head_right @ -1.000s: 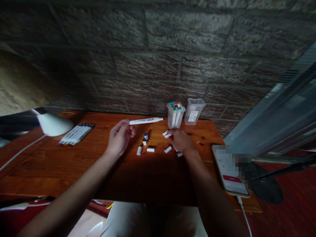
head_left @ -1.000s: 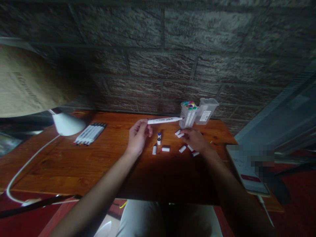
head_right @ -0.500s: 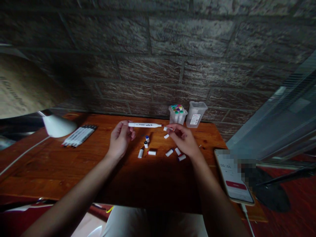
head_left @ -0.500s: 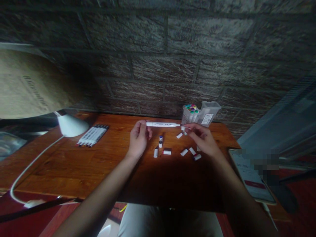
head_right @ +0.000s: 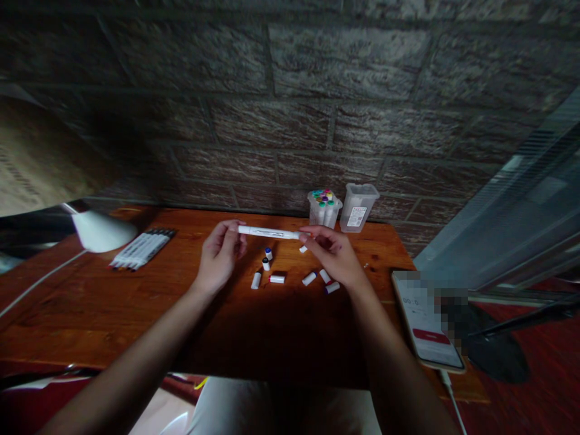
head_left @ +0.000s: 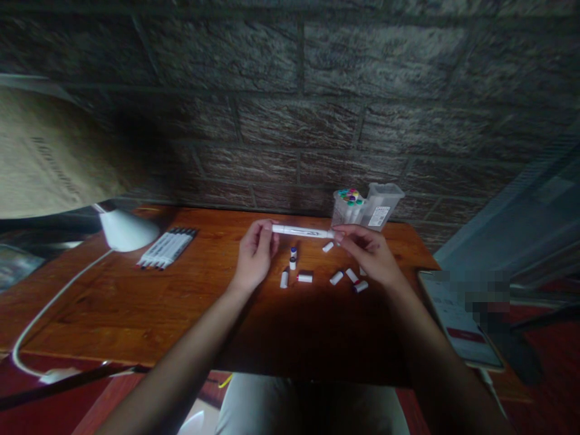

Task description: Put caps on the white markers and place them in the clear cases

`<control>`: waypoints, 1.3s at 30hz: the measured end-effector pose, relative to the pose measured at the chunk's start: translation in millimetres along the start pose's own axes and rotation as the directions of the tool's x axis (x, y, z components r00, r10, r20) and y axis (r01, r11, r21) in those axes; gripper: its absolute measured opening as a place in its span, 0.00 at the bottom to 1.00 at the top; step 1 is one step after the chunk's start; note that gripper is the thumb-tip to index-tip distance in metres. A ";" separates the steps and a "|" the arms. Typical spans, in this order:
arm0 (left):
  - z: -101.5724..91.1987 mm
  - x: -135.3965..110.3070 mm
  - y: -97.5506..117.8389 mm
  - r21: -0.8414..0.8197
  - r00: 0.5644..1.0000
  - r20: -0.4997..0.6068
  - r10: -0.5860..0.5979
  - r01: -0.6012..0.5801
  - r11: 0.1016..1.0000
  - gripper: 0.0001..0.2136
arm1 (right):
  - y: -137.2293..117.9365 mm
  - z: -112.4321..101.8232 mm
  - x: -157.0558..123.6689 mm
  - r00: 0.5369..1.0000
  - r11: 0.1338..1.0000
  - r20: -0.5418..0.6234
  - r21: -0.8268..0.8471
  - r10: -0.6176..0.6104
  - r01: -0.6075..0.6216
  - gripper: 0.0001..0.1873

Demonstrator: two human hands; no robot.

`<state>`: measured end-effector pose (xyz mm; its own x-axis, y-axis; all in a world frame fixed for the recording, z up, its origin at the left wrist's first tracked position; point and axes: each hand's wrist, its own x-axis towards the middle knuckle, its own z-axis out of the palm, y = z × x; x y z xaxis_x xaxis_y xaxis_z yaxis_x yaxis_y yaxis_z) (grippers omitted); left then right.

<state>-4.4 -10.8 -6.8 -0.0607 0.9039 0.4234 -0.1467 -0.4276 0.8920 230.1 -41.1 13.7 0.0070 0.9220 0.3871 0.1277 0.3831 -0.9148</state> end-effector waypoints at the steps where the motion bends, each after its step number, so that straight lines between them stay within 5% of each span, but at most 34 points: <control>1: 0.3 -0.6 0.8 0.001 1.000 0.015 -0.004 0.004 1.000 0.16 | -0.1 0.2 0.2 1.000 1.000 0.004 0.015 0.012 -0.012 0.14; 10: -5.1 -2.4 1.2 0.037 0.991 0.118 -0.054 0.050 0.998 0.17 | 0.0 -2.5 1.2 0.997 0.995 -0.006 0.058 0.081 -0.080 0.16; 16: -5.4 -7.2 1.6 0.260 0.969 0.238 0.062 -0.125 0.958 0.13 | 2.2 -8.1 2.8 0.995 0.995 -0.052 -0.053 0.084 -0.086 0.26; 22: -7.8 -10.9 -1.9 0.430 0.878 0.479 0.002 -0.237 0.871 0.12 | 4.8 -3.9 2.8 0.983 0.980 -0.173 -0.178 0.054 -0.085 0.35; 28: -5.4 -11.6 4.1 0.486 0.834 0.551 0.015 -0.335 0.807 0.14 | 7.3 -2.0 2.5 0.976 0.965 -0.191 -0.215 0.109 -0.149 0.36; 34: -3.4 -14.1 4.7 0.477 0.804 0.595 -0.020 -0.333 0.813 0.15 | 8.4 -4.1 9.0 0.950 0.993 -0.287 0.029 0.121 -0.117 0.35; 39: -1.9 -17.0 4.0 0.453 0.755 0.653 -0.051 -0.336 0.826 0.14 | 4.1 -2.8 12.4 0.942 0.913 -0.217 0.375 0.258 -0.163 0.35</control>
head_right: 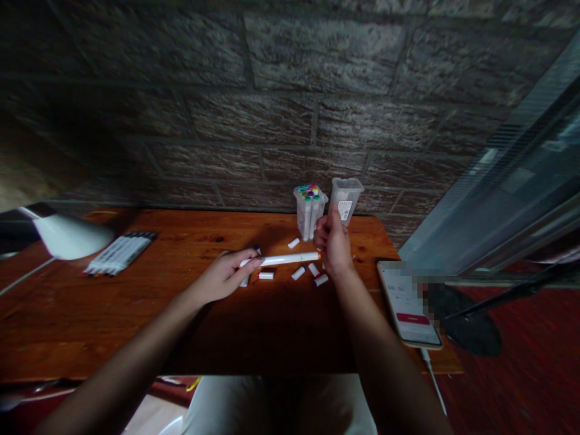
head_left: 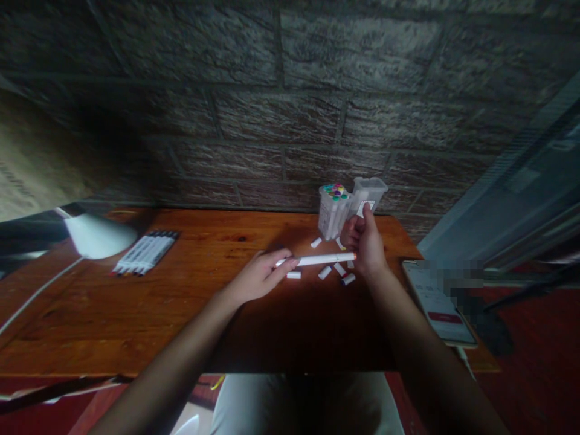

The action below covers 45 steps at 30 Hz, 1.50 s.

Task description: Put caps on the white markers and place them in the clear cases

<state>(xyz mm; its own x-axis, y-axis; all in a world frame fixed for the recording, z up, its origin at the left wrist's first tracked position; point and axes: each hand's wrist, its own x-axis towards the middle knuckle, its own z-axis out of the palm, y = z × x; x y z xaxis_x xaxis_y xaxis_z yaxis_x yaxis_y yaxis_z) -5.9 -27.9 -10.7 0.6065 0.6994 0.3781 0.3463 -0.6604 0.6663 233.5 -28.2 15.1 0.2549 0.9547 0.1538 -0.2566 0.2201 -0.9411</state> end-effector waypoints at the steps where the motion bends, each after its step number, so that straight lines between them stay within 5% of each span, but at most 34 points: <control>1: 0.5 -0.2 0.5 0.003 1.000 0.008 0.006 -0.006 1.000 0.14 | -0.6 1.9 -1.1 1.000 0.999 0.005 0.037 0.018 -0.018 0.35; 9: 7.2 -3.3 5.6 0.009 0.994 0.094 0.056 -0.057 0.998 0.10 | 0.2 10.7 -8.3 0.998 0.997 -0.057 0.073 0.003 0.001 0.36; 22: 5.3 -7.0 -0.1 0.224 0.982 0.153 0.108 -0.141 0.964 0.13 | 9.5 11.2 -10.2 0.980 0.997 0.195 0.069 0.027 -0.041 0.38; 34: 7.8 -8.9 -3.4 0.278 0.980 0.122 0.160 -0.188 0.942 0.13 | 15.7 8.8 -9.5 0.962 0.998 0.271 0.041 0.032 -0.045 0.38; 45: 10.2 -8.4 -3.5 0.324 0.976 0.099 0.192 -0.214 0.922 0.14 | 10.6 10.9 -9.4 0.984 0.999 0.178 0.041 -0.017 0.010 0.38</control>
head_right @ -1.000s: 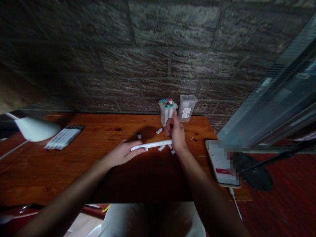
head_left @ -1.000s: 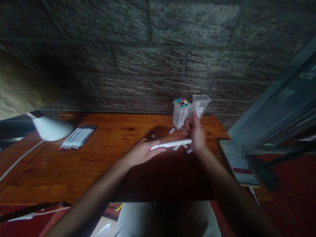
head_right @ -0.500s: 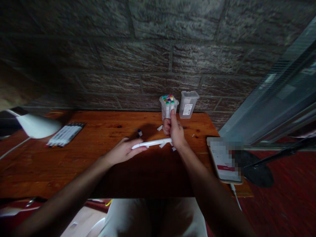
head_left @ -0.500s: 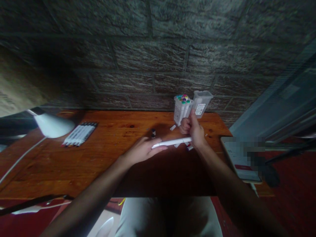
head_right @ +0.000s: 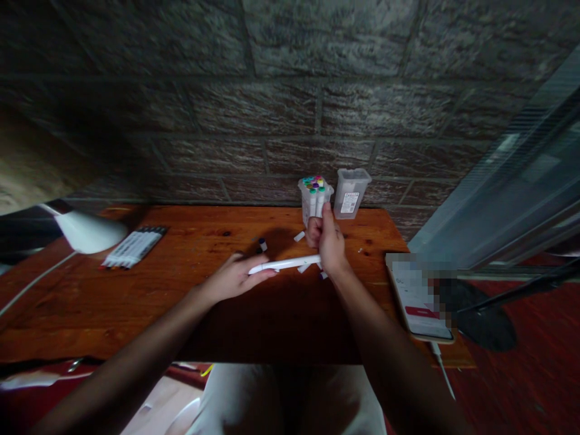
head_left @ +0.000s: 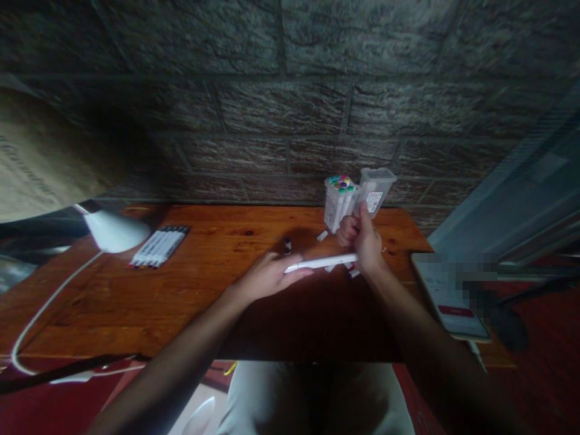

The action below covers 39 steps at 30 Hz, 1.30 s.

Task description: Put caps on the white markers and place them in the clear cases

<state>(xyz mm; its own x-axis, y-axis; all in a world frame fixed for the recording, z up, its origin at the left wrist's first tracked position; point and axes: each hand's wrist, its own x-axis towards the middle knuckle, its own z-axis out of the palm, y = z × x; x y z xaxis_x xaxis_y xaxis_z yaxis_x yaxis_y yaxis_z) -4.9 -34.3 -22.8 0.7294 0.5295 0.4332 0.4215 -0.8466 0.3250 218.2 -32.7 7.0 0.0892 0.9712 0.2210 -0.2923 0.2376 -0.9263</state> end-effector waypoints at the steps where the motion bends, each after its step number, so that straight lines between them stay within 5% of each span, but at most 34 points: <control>1: 0.0 0.8 0.1 0.005 1.000 -0.005 -0.001 0.001 1.000 0.14 | -2.1 -1.4 1.5 0.999 1.000 -0.038 0.022 -0.014 0.015 0.38; 5: -2.2 2.9 -4.8 -0.004 0.993 -0.099 -0.058 0.058 0.998 0.14 | -7.7 -12.5 6.3 0.986 0.999 -0.161 -0.011 -0.046 0.045 0.37; 10: -6.4 0.0 -20.6 -0.030 0.967 -0.190 -0.168 0.165 0.986 0.12 | -7.0 -18.1 3.4 0.998 0.966 -0.044 -0.251 0.048 -0.057 0.33; 18: -5.8 0.1 -22.7 -0.023 0.944 -0.272 -0.187 0.188 0.982 0.12 | -5.6 -13.5 -2.0 1.000 0.910 0.024 -0.415 0.007 0.004 0.26; 25: -6.3 3.4 -20.8 -0.087 0.955 -0.264 -0.136 0.116 0.989 0.13 | -6.4 -12.1 -1.5 0.997 0.960 -0.007 -0.270 -0.082 0.077 0.17; 39: -8.0 2.6 -23.4 0.015 0.957 -0.290 -0.025 0.031 0.999 0.11 | -13.3 15.8 -26.8 0.937 0.979 0.343 -0.161 -0.062 0.123 0.14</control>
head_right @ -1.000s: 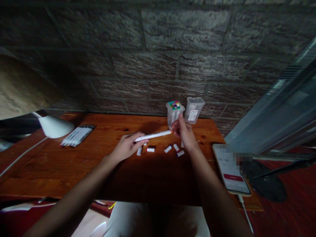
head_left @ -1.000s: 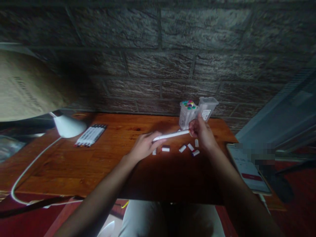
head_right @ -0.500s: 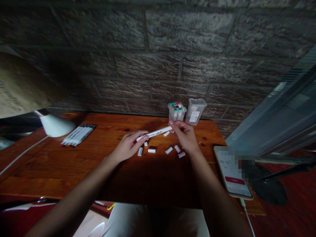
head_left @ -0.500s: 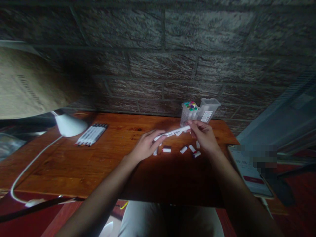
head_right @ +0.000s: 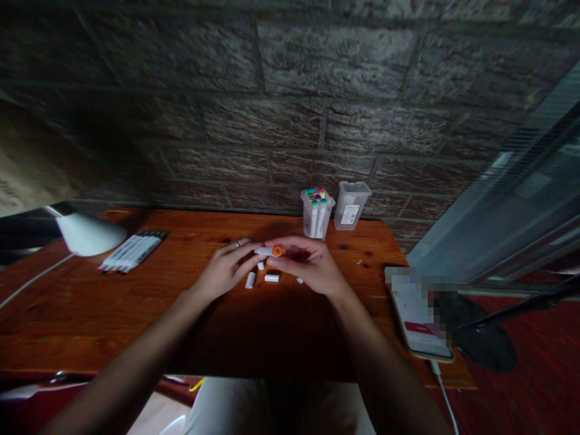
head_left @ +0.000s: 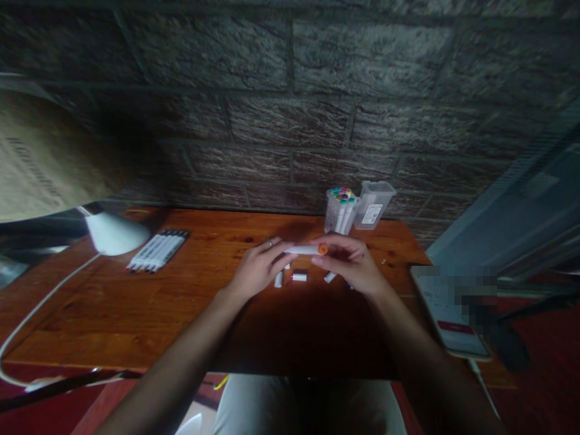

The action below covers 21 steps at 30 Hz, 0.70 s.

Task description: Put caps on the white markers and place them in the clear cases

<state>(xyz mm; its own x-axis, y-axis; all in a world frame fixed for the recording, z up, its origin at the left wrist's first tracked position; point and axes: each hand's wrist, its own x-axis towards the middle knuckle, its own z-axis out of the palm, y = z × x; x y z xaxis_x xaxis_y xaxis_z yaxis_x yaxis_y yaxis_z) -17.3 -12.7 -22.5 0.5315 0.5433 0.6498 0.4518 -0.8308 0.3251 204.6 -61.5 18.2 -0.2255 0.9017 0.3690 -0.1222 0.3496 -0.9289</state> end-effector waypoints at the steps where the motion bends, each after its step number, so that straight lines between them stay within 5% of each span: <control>1: 0.0 0.2 0.4 -0.006 1.000 0.002 0.001 -0.001 1.000 0.11 | -1.0 1.2 0.2 1.000 1.000 0.010 0.009 -0.004 0.004 0.14; 7: 0.7 0.9 3.0 -0.020 1.000 -0.017 -0.016 0.016 1.000 0.11 | -3.2 -0.9 1.4 0.999 0.998 0.016 0.052 -0.030 0.029 0.13; 11: -2.6 2.0 7.2 -0.026 0.983 -0.168 -0.079 0.076 0.997 0.11 | 0.9 -8.8 2.5 0.995 0.999 -0.097 0.036 -0.029 0.032 0.11; 16: -7.0 5.2 12.4 -0.168 0.889 -0.388 -0.244 0.192 0.967 0.11 | 14.2 -21.0 6.7 0.982 0.995 -0.184 0.087 -0.030 0.047 0.10; 21: -5.9 9.0 13.3 -0.466 0.813 -0.359 -0.460 0.271 0.842 0.13 | 20.6 -23.0 10.3 0.983 0.986 -0.180 0.166 0.033 -0.002 0.09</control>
<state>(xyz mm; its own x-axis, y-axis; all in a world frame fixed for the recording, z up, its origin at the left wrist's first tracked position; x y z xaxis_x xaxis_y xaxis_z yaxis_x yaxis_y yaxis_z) -10.7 -19.5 -8.3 -0.0327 0.7800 0.6250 0.1909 -0.6089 0.7699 222.0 -39.2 2.1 -0.0514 0.9438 0.3266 -0.2803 0.3003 -0.9117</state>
